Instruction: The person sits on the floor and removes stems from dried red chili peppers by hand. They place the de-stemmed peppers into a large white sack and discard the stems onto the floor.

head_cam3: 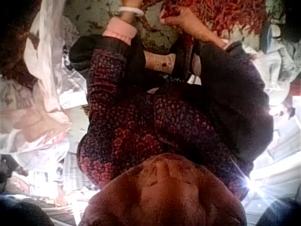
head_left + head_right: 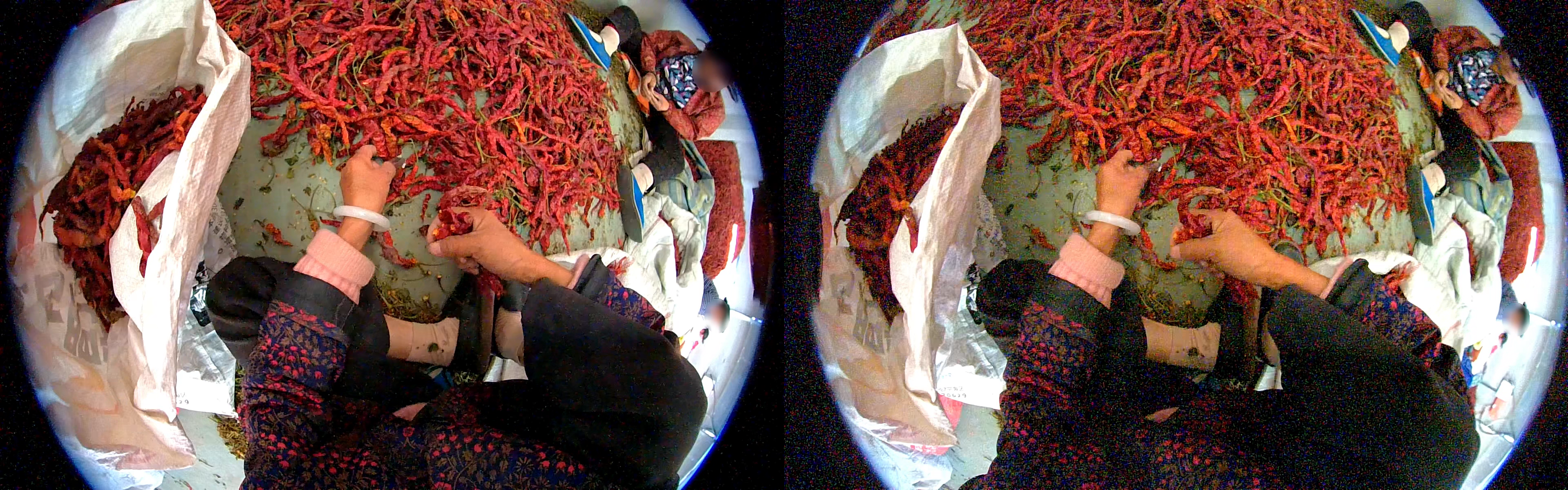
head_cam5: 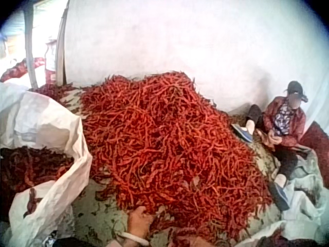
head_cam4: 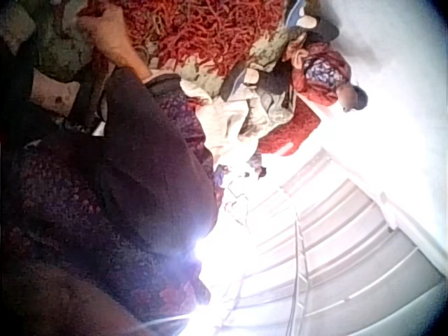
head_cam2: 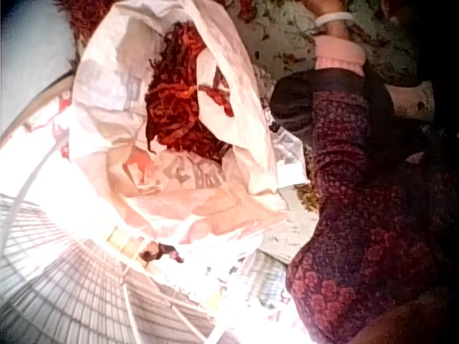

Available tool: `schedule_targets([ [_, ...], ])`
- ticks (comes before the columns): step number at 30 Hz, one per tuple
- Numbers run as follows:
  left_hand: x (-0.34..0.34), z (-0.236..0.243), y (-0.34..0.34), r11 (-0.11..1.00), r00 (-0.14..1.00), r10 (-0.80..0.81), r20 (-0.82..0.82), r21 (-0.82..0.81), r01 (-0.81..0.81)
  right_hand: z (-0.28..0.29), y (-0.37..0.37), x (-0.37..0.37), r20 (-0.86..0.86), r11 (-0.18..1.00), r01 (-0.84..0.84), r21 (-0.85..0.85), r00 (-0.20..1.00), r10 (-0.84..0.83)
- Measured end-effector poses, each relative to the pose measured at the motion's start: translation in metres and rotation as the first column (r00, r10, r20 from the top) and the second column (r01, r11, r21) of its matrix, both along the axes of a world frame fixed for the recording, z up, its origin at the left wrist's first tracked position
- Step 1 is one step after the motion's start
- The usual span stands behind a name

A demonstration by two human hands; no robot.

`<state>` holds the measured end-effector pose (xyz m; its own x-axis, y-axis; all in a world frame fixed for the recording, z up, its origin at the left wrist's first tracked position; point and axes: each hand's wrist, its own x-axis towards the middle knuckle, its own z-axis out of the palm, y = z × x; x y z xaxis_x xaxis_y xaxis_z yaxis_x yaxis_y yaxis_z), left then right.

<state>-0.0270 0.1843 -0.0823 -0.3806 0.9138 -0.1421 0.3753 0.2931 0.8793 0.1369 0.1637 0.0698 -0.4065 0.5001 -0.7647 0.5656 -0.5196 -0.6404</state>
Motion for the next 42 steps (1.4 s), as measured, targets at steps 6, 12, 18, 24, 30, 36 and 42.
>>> schedule_targets([
  [6, 0.001, 0.003, 0.004, 0.995, 0.988, 0.031, 0.154, -0.094, -0.016, -0.001, 0.001, -0.001, -0.036, 1.000, 0.017, 0.009, 0.999, -0.017],
  [12, 0.003, 0.036, 0.003, 0.994, 0.916, -0.070, 0.394, 0.110, 0.028, 0.003, 0.011, 0.007, -0.097, 0.986, 0.151, 0.077, 0.985, -0.143],
  [18, 0.006, 0.050, -0.006, 0.896, 0.799, -0.394, 0.453, 0.381, 0.226, 0.009, 0.030, 0.012, -0.324, 0.888, 0.441, 0.126, 0.865, -0.384],
  [24, 0.005, 0.066, -0.022, 0.845, 0.576, -0.514, 0.635, 0.262, 0.466, 0.012, 0.039, 0.019, -0.366, 0.853, 0.484, 0.192, 0.842, -0.396],
  [30, 0.019, 0.074, -0.040, 0.834, 0.384, -0.497, 0.778, 0.306, 0.459, -0.001, 0.035, 0.012, -0.386, 0.844, 0.517, 0.144, 0.815, -0.433],
  [36, 0.019, 0.056, -0.044, 0.860, 0.494, -0.468, 0.733, 0.247, 0.447, -0.004, 0.044, 0.015, -0.352, 0.824, 0.541, 0.167, 0.814, -0.463],
  [42, 0.007, 0.059, -0.037, 0.931, 0.560, -0.344, 0.754, 0.198, 0.305, 0.001, 0.052, 0.025, -0.350, 0.868, 0.486, 0.097, 0.834, -0.427],
])
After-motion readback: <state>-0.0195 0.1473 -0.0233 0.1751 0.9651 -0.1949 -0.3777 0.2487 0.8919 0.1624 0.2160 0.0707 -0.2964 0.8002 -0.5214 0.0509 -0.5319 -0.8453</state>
